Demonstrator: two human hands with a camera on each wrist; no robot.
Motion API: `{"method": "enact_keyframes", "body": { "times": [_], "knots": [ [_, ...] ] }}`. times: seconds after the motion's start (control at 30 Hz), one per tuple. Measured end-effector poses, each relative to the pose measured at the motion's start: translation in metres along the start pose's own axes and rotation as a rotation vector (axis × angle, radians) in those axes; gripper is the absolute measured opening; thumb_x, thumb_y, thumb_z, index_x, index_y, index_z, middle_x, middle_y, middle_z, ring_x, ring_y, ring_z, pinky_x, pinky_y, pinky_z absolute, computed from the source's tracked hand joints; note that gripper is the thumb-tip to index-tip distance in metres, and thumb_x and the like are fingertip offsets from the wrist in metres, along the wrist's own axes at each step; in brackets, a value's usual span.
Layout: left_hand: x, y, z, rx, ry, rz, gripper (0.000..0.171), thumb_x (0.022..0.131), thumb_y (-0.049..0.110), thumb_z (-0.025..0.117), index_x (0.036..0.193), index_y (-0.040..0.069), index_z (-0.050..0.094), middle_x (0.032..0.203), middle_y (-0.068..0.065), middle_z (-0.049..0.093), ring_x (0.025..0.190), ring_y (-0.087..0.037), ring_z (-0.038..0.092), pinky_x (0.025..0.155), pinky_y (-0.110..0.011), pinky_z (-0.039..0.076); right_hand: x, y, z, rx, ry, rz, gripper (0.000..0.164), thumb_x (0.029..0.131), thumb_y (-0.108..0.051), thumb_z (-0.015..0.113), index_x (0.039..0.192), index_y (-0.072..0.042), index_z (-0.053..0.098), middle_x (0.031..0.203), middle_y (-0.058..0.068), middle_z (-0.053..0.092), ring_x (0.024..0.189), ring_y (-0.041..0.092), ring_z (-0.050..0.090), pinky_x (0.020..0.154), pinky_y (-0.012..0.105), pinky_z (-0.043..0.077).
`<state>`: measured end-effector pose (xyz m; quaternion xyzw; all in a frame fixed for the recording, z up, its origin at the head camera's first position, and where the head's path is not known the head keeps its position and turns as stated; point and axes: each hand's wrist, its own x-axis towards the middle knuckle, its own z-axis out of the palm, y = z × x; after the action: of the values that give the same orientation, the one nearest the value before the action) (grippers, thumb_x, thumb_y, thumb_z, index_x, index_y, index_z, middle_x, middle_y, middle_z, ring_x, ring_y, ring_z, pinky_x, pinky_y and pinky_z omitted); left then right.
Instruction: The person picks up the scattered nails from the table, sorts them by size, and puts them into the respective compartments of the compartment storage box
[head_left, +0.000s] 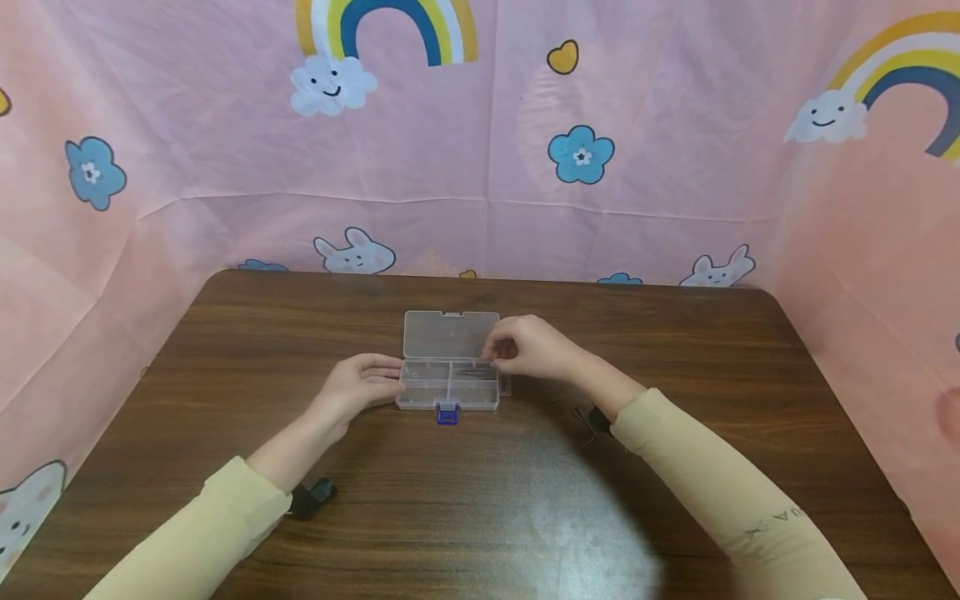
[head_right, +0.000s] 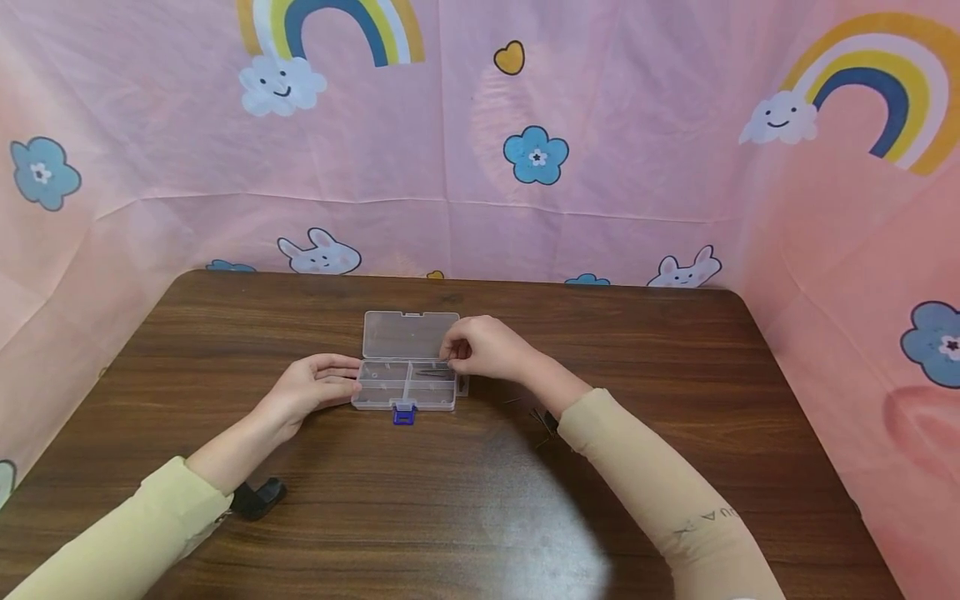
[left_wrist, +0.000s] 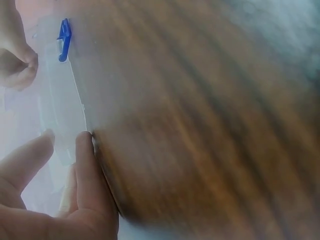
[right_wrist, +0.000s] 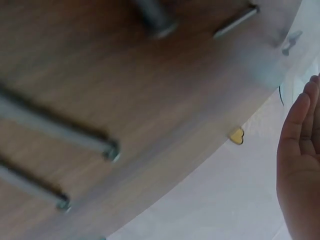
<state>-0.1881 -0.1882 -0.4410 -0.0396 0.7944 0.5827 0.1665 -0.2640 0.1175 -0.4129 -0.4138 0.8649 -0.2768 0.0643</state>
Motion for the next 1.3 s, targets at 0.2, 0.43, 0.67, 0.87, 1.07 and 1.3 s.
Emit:
{"method": "enact_keyframes", "body": {
  "times": [0.2,0.43,0.67,0.87,1.07,1.3],
  "knots": [
    [0.0,0.001,0.0,-0.005,0.003,-0.001,0.051,0.099,0.008,0.073,0.144,-0.009,0.055,0.143,-0.031,0.063,0.11,-0.011,0.072,0.089,-0.016,0.06,-0.013,0.007,-0.013,0.04,0.038,0.065,0.007,0.093,-0.002,0.077,0.098,-0.008,0.079,0.094,0.003,0.074,0.087,0.015,0.067,0.079,0.031,0.062],
    [-0.002,0.002,-0.001,0.013,0.001,-0.012,0.052,0.1,0.011,0.073,0.145,-0.008,0.055,0.145,-0.029,0.062,0.118,-0.019,0.072,0.093,-0.02,0.061,-0.034,0.016,-0.031,0.076,0.059,0.129,0.009,0.093,-0.001,0.079,0.101,-0.003,0.079,0.096,0.005,0.075,0.089,0.018,0.07,0.08,0.032,0.064],
    [-0.004,0.003,-0.002,0.029,-0.006,-0.02,0.053,0.101,0.013,0.073,0.147,-0.006,0.054,0.147,-0.028,0.062,0.124,-0.027,0.07,0.098,-0.027,0.061,-0.057,0.028,-0.043,0.064,0.067,0.178,0.009,0.093,-0.002,0.08,0.102,-0.003,0.079,0.098,0.005,0.077,0.092,0.02,0.072,0.082,0.034,0.065],
    [-0.002,0.001,-0.001,0.022,-0.009,-0.02,0.054,0.101,0.014,0.073,0.147,-0.006,0.054,0.146,-0.028,0.062,0.119,-0.021,0.071,0.096,-0.024,0.061,-0.078,0.038,-0.049,0.033,0.088,0.2,0.009,0.093,-0.002,0.08,0.101,-0.004,0.079,0.096,0.004,0.077,0.09,0.017,0.071,0.079,0.028,0.064],
    [-0.002,0.0,-0.001,0.015,-0.013,-0.019,0.055,0.1,0.014,0.073,0.147,-0.007,0.053,0.146,-0.029,0.062,0.119,-0.021,0.071,0.095,-0.023,0.061,-0.1,0.045,-0.054,0.056,0.103,0.241,0.009,0.093,0.001,0.079,0.101,-0.003,0.079,0.099,0.007,0.079,0.09,0.018,0.071,0.078,0.028,0.065],
    [-0.002,0.001,-0.001,0.022,-0.014,-0.014,0.055,0.1,0.013,0.073,0.147,-0.007,0.053,0.146,-0.029,0.061,0.122,-0.024,0.071,0.097,-0.024,0.061,-0.128,0.052,-0.058,0.044,0.109,0.279,0.012,0.092,0.003,0.078,0.102,-0.004,0.079,0.097,0.003,0.078,0.089,0.014,0.069,0.077,0.025,0.063]
  ]
}}
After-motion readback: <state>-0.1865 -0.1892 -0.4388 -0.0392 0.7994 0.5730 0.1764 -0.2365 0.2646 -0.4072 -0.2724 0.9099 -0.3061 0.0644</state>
